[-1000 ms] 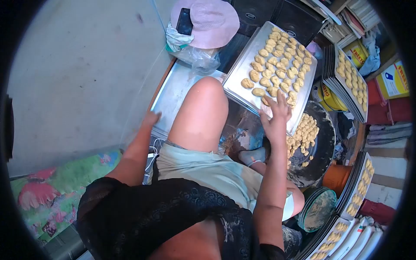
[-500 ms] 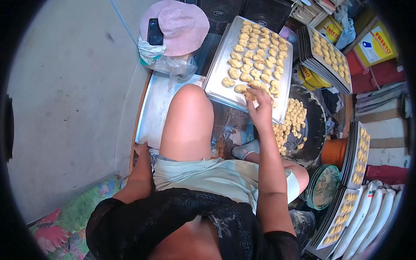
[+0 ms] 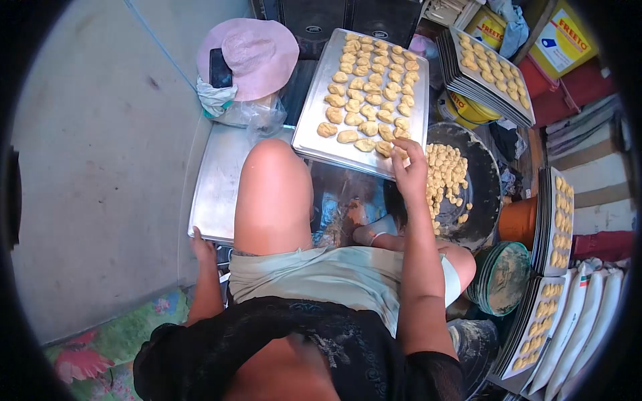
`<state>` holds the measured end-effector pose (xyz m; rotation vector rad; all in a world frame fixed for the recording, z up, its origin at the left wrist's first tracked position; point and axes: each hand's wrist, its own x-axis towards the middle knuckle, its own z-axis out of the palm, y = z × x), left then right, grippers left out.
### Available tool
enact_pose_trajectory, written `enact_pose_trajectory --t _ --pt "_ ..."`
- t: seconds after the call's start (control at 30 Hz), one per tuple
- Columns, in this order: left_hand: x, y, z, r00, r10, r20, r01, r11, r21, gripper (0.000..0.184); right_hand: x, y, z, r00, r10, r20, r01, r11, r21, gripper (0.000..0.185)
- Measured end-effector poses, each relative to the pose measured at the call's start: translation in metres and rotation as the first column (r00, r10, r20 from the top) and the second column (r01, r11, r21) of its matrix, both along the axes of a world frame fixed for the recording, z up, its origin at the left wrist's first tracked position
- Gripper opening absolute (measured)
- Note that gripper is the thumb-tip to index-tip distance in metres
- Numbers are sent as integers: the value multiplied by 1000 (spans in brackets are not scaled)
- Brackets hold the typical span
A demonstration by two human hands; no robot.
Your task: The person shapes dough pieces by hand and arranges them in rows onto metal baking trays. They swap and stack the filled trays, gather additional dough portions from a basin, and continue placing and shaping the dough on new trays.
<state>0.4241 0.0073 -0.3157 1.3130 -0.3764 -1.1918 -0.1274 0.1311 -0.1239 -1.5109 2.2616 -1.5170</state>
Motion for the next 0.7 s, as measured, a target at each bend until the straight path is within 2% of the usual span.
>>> enact_pose_trajectory --t 0.03,0.13,0.17,0.27,0.3,0.33,0.4,0.5,0.6,0.67,0.7 --pt "-3 -2 26 999 -6 39 9 997 -77 34 -2 0 -1 1000 -1 19 2 1000 -11 19" --pt "3 -8 67 993 36 111 -19 988 -150 30 0 0 -1 995 3 103 -1 1000 -15 17" --pt "-7 -3 96 995 48 88 -33 985 -172 25 2 0 -2 993 8 115 -6 1000 -14 17" --pt "-14 3 125 904 95 418 -12 980 -196 23 5 1 -4 994 37 102 -34 999 -36 17" --pt "-23 4 136 893 158 422 -23 951 -309 26 6 2 -2 993 51 102 -49 998 -25 17" --pt "-20 5 147 772 167 613 16 959 -282 26 7 2 0 992 67 104 -66 998 -12 17" --pt "-7 8 175 413 162 896 64 976 -207 27 9 2 4 993 88 80 -88 996 -15 17" --pt "-4 11 251 448 174 877 451 803 -390 25 8 -1 7 988 111 110 -108 994 -34 16" --pt "-2 23 317 61 323 945 626 725 -288 23 18 -6 10 981 126 150 -118 991 -63 16" --pt "15 26 336 -4 380 925 574 758 -309 20 36 -11 17 972 157 176 -146 986 -75 16" --pt "10 25 345 220 415 883 530 709 -465 20 42 -16 16 968 207 144 -198 977 -79 16"
